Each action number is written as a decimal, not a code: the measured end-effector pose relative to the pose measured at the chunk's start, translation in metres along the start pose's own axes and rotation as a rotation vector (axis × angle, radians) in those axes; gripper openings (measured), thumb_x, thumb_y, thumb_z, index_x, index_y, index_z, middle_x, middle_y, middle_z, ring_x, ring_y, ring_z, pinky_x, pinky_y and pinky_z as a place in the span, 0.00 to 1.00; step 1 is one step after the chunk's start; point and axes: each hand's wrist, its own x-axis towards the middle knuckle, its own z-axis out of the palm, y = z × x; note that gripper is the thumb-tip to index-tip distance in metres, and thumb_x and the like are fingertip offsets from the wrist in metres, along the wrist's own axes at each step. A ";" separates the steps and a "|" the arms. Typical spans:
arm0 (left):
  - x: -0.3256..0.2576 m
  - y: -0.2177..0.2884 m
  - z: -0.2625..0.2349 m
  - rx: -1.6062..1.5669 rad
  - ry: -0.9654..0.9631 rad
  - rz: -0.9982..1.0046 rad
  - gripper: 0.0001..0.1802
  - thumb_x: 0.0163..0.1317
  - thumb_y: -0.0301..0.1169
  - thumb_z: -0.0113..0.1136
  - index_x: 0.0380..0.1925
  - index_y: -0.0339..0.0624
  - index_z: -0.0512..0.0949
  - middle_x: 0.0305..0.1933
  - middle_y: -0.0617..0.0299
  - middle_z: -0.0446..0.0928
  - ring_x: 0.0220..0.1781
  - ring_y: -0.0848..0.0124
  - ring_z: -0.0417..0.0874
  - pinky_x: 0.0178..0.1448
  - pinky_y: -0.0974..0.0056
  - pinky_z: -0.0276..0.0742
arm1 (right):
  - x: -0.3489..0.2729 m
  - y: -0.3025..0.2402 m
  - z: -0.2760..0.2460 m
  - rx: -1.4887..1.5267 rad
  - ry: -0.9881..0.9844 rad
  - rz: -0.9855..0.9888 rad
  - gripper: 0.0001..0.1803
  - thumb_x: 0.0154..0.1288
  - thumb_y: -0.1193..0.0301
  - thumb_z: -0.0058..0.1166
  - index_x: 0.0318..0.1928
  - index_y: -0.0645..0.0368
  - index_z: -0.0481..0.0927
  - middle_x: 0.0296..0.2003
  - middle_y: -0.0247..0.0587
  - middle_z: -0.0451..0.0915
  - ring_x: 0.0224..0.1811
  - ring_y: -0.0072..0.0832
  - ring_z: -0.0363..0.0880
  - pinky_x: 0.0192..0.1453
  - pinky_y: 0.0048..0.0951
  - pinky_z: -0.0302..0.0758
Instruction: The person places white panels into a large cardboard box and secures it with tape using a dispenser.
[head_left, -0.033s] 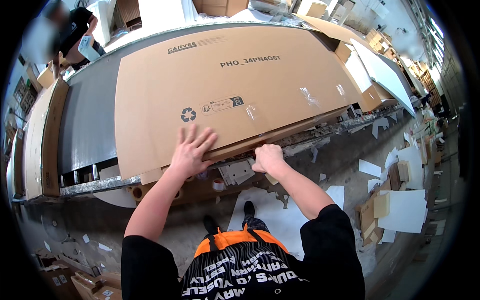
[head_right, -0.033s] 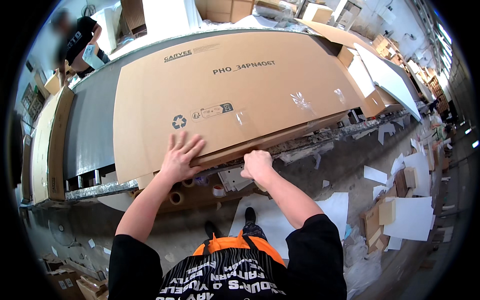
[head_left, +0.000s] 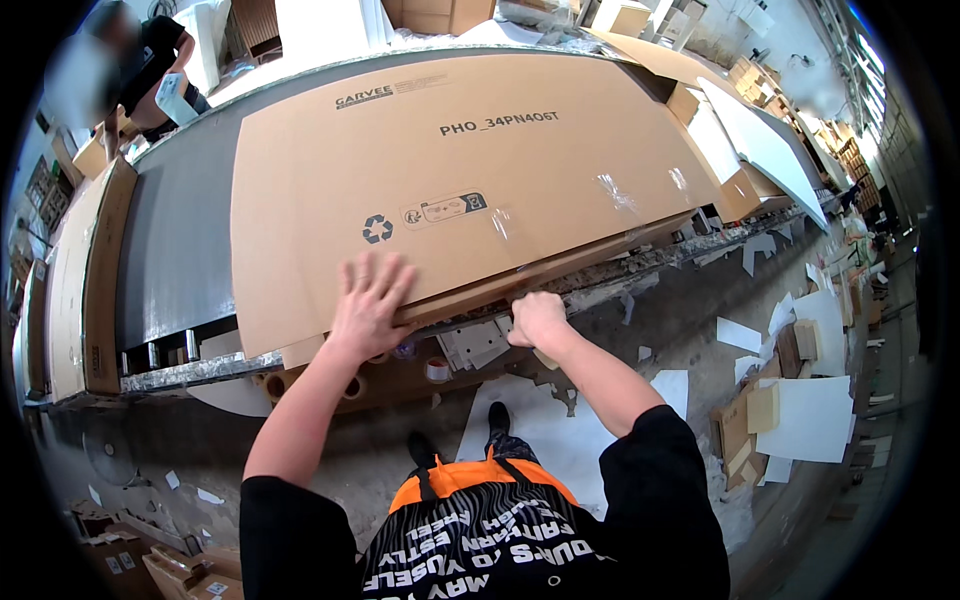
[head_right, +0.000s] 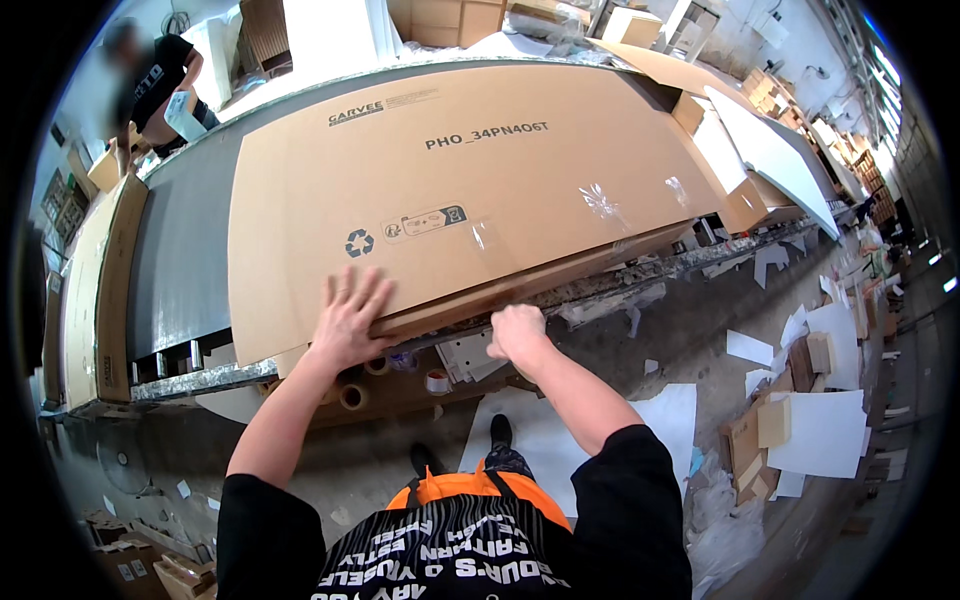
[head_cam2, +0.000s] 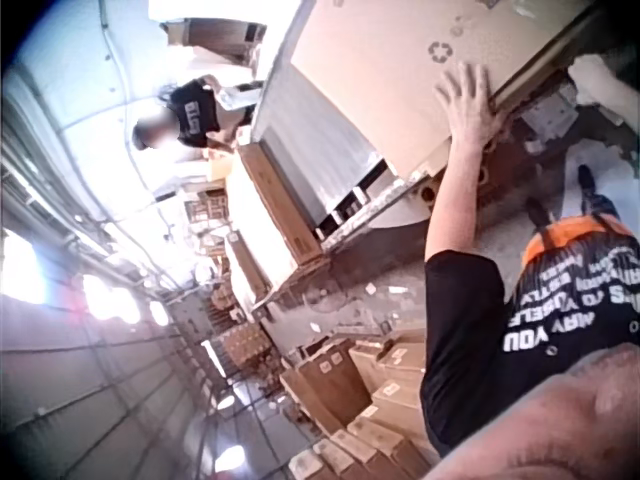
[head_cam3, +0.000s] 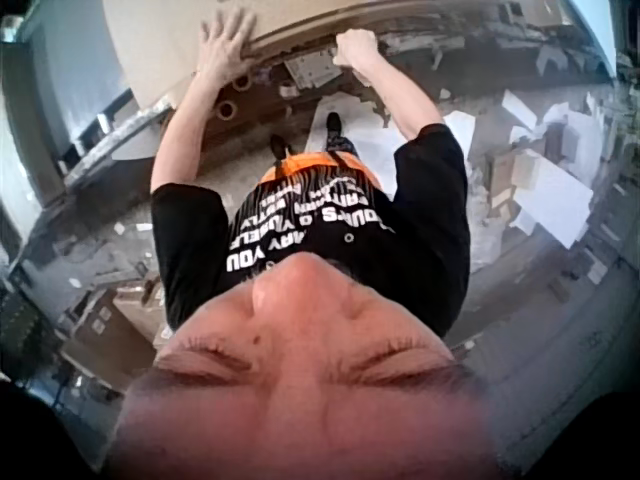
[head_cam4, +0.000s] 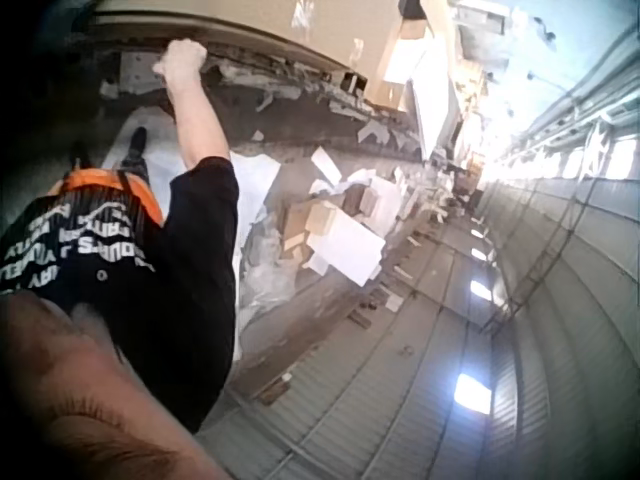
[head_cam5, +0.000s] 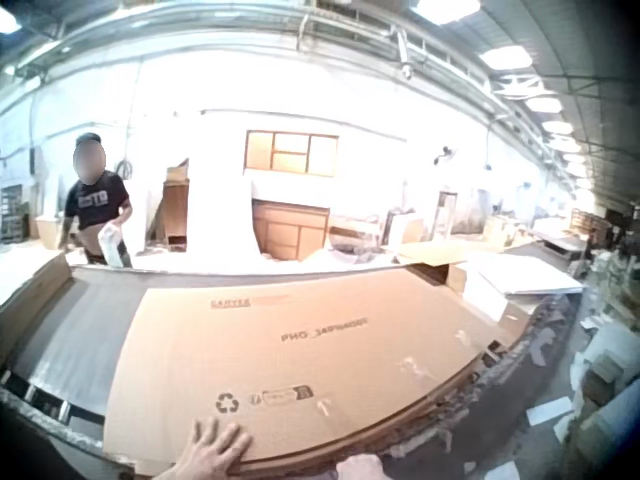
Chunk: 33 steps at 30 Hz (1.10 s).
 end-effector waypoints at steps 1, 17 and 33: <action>-0.020 -0.011 -0.006 0.033 0.002 -0.070 0.55 0.41 0.45 0.78 0.71 0.43 0.64 0.76 0.48 0.60 0.78 0.41 0.56 0.81 0.37 0.44 | -0.011 0.001 0.007 -0.025 -0.054 -0.013 0.17 0.50 0.62 0.59 0.39 0.54 0.90 0.39 0.46 0.88 0.45 0.38 0.88 0.49 0.36 0.84; -0.065 -0.053 0.047 -0.105 0.502 -0.001 0.41 0.33 0.39 0.80 0.52 0.33 0.80 0.57 0.44 0.81 0.64 0.43 0.78 0.73 0.39 0.65 | 0.007 -0.180 -0.181 0.322 0.111 -0.170 0.22 0.46 0.58 0.59 0.38 0.60 0.87 0.41 0.58 0.85 0.46 0.46 0.86 0.52 0.43 0.82; -0.016 0.026 -0.047 0.171 -0.182 -0.361 0.61 0.48 0.62 0.72 0.76 0.46 0.54 0.79 0.48 0.54 0.67 0.21 0.65 0.64 0.25 0.65 | -0.055 -0.189 -0.010 -0.067 -0.071 -0.331 0.23 0.50 0.57 0.62 0.45 0.55 0.88 0.44 0.44 0.86 0.47 0.38 0.85 0.54 0.38 0.80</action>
